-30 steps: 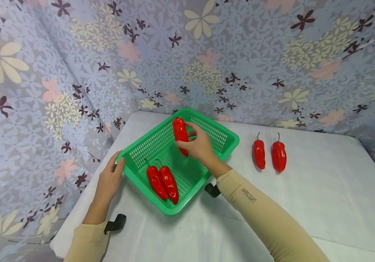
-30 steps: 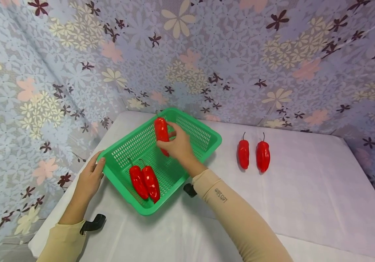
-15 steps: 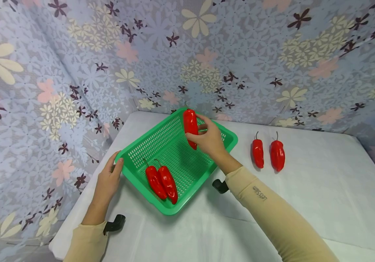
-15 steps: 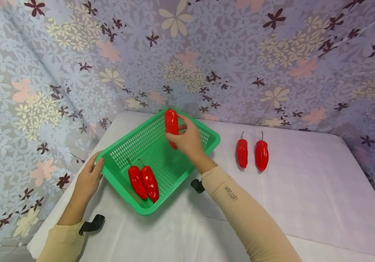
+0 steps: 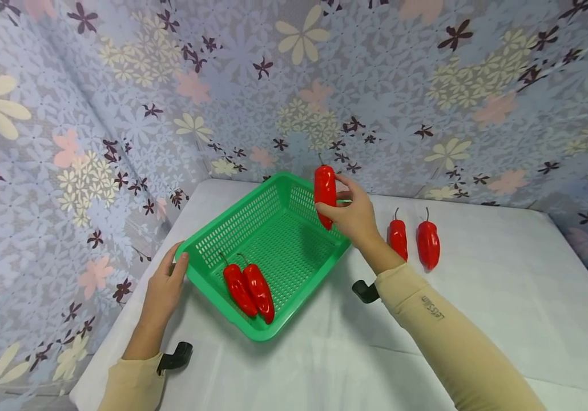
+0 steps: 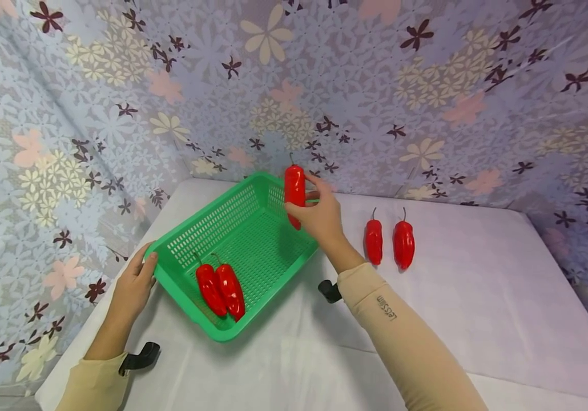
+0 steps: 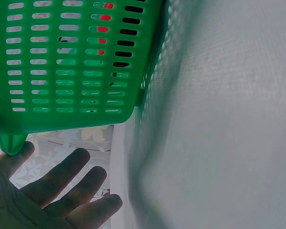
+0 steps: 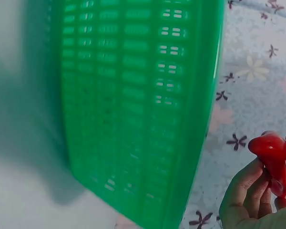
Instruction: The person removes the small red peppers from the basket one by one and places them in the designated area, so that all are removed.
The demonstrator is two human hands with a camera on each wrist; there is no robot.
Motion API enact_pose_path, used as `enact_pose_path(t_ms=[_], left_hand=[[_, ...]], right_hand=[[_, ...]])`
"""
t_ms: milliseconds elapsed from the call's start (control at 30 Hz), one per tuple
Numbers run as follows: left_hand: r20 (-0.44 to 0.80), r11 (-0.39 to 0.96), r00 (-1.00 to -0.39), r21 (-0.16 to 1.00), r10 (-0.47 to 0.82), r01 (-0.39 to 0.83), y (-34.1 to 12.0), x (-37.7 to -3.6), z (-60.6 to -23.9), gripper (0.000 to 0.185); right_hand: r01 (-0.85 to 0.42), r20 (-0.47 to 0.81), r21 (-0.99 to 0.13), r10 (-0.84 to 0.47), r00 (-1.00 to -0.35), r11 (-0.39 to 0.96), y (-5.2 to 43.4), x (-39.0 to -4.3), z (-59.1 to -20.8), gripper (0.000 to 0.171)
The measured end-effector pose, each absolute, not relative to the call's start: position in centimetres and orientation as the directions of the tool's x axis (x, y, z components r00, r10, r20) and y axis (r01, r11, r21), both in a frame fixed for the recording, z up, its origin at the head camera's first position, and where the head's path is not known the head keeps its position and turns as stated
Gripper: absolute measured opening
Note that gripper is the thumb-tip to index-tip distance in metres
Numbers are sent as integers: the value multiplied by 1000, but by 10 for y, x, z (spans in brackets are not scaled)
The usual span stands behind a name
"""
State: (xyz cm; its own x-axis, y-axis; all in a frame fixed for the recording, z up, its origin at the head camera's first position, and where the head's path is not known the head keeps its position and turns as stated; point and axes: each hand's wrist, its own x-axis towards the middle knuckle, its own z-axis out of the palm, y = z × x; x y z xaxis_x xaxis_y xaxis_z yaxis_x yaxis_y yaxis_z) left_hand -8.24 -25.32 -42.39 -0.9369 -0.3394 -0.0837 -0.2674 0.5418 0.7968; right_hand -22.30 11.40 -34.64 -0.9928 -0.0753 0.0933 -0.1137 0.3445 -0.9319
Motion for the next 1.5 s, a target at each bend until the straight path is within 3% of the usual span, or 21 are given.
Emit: enact_pose_path(t_ms=[800,1500], left_hand=[[-85,533,-936,803,-340,-266,-259,-79,-426,66],[-68,530,-938,811,-339,-250,-256,-79,-427,64]], right_hand=[[92,-22,-880,153,-988,466,230,-204,-348,84],[276,-101,-834,360,-927,478,318,-193,-372,86]])
